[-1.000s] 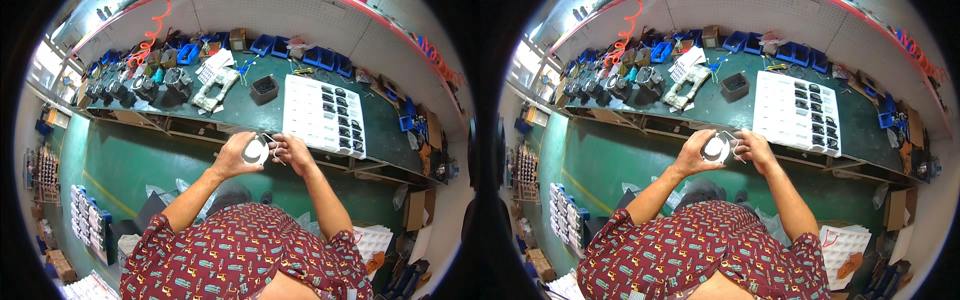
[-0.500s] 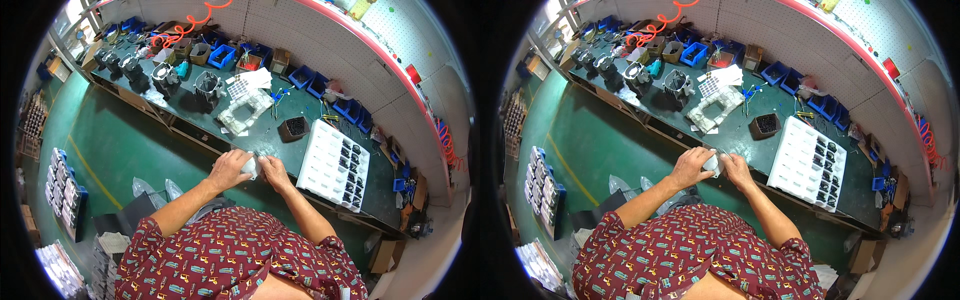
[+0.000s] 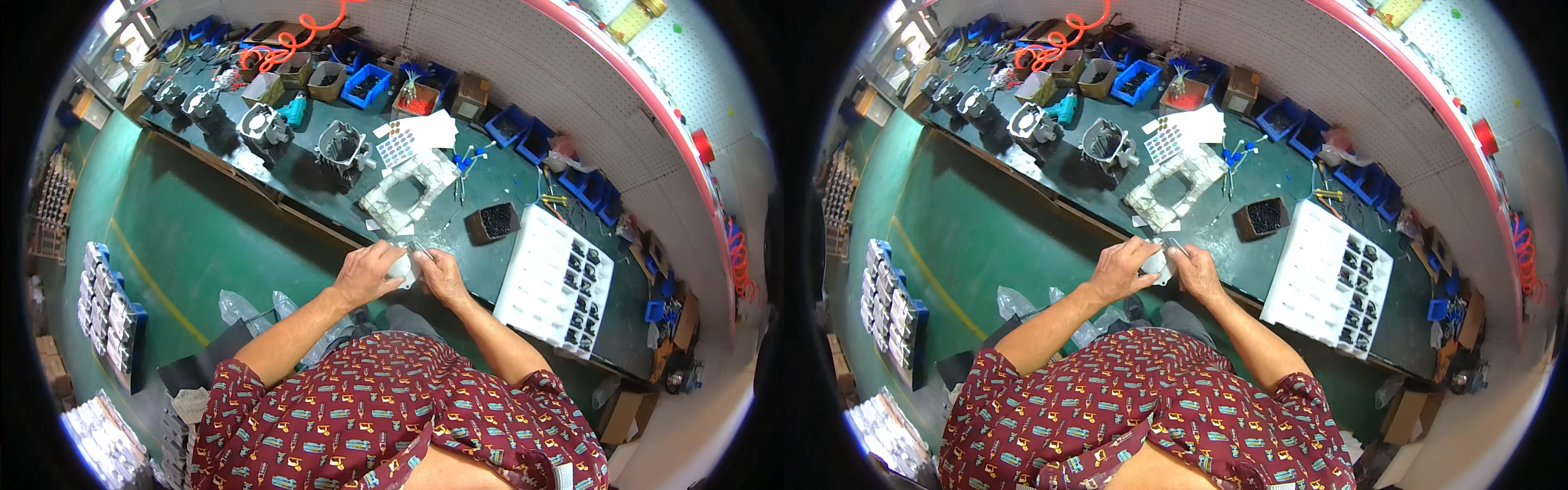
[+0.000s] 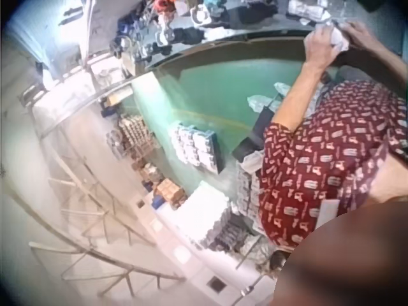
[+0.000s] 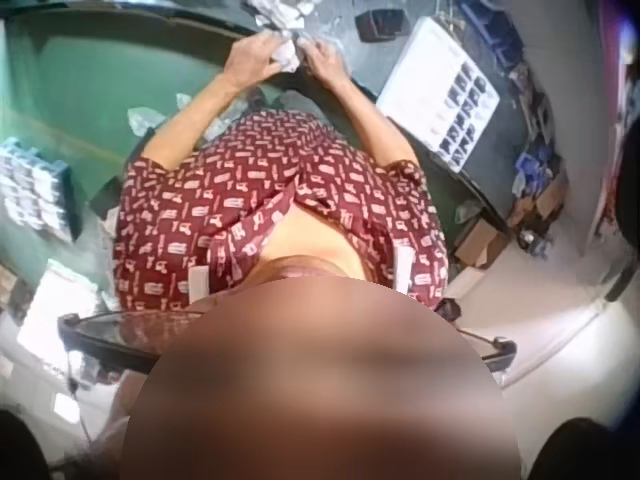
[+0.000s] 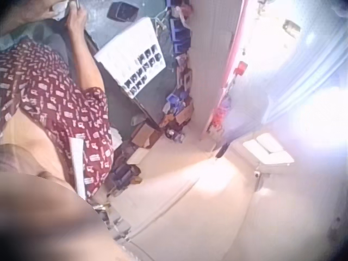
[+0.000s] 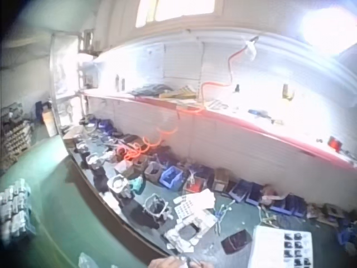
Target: The person assembles electrical components on a workbench. They handle cylindrical metal parts, use scissors to trim wires, and use a power drill to fasten parts together. The person places assembled units into a cardboard box.
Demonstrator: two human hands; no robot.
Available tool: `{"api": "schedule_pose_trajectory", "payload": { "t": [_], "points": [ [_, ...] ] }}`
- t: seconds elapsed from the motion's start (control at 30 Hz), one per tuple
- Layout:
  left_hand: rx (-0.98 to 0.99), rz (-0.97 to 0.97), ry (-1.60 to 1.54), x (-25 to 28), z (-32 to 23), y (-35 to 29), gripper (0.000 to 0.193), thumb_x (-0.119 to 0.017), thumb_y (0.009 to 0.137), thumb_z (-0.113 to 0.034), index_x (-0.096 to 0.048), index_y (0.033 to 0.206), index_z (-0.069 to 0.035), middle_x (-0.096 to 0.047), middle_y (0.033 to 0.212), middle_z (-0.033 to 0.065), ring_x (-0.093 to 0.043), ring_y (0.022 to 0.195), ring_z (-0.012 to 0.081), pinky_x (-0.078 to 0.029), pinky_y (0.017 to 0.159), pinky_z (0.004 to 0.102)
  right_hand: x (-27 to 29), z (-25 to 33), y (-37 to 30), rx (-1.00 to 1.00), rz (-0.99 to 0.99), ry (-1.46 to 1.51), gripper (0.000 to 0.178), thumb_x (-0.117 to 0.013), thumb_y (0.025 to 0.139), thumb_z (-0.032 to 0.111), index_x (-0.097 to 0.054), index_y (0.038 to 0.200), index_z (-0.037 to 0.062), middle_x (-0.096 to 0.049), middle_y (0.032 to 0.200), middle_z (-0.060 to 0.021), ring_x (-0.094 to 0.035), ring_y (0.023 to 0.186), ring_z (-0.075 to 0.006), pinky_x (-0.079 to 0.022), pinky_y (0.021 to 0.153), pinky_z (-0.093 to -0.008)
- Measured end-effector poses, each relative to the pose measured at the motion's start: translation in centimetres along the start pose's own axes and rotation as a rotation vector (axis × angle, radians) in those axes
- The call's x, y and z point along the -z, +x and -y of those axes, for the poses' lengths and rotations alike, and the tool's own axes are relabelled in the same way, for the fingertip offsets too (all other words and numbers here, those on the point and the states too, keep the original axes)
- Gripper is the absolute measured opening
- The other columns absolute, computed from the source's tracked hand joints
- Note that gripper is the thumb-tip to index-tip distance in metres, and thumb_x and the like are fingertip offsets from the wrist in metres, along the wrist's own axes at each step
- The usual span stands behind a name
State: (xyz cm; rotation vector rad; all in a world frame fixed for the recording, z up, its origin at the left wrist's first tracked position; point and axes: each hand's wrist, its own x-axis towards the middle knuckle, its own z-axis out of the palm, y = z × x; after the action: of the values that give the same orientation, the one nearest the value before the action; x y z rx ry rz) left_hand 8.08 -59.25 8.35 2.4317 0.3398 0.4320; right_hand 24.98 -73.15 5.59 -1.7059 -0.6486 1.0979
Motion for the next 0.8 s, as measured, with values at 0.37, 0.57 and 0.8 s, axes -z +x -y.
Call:
{"api": "schedule_pose_trajectory", "payload": {
  "t": [0.37,0.57,0.8],
  "points": [
    [0.072,-0.066,0.188,4.9,-0.3,3.2,0.052,-0.083,0.075,-0.024,-0.065,0.121,-0.007,-0.064,0.107,0.0116,-0.067,0.099,0.0329,-0.056,0.082,0.0438,3.2,7.8,9.2,0.334,0.477,-0.176,0.033,-0.068,0.092,0.020,-0.069,0.118,-0.0012,-0.070,0.089,-0.0115,-0.066,0.069,-0.0168,-0.055,0.061,-0.0319],
    [0.083,-0.028,0.172,6.3,0.9,3.7,0.051,-0.083,0.074,-0.023,-0.066,0.119,-0.007,-0.065,0.109,0.0116,-0.067,0.101,0.0322,-0.057,0.083,0.0432,0.8,8.1,12.8,0.354,0.519,-0.233,0.032,-0.066,0.100,0.030,-0.073,0.101,-0.0013,-0.067,0.075,-0.0063,-0.063,0.068,-0.0128,-0.049,0.055,-0.0302],
    [0.066,-0.041,0.097,10.6,6.8,4.6,0.051,-0.085,0.072,-0.021,-0.066,0.117,-0.007,-0.065,0.109,0.0102,-0.066,0.101,0.0316,-0.057,0.084,0.0433,-2.6,12.3,17.2,0.235,0.665,-0.169,0.027,-0.076,0.088,0.012,-0.067,0.110,-0.0013,-0.069,0.084,-0.0058,-0.064,0.072,-0.0105,-0.052,0.058,-0.0286]
  ]
}}
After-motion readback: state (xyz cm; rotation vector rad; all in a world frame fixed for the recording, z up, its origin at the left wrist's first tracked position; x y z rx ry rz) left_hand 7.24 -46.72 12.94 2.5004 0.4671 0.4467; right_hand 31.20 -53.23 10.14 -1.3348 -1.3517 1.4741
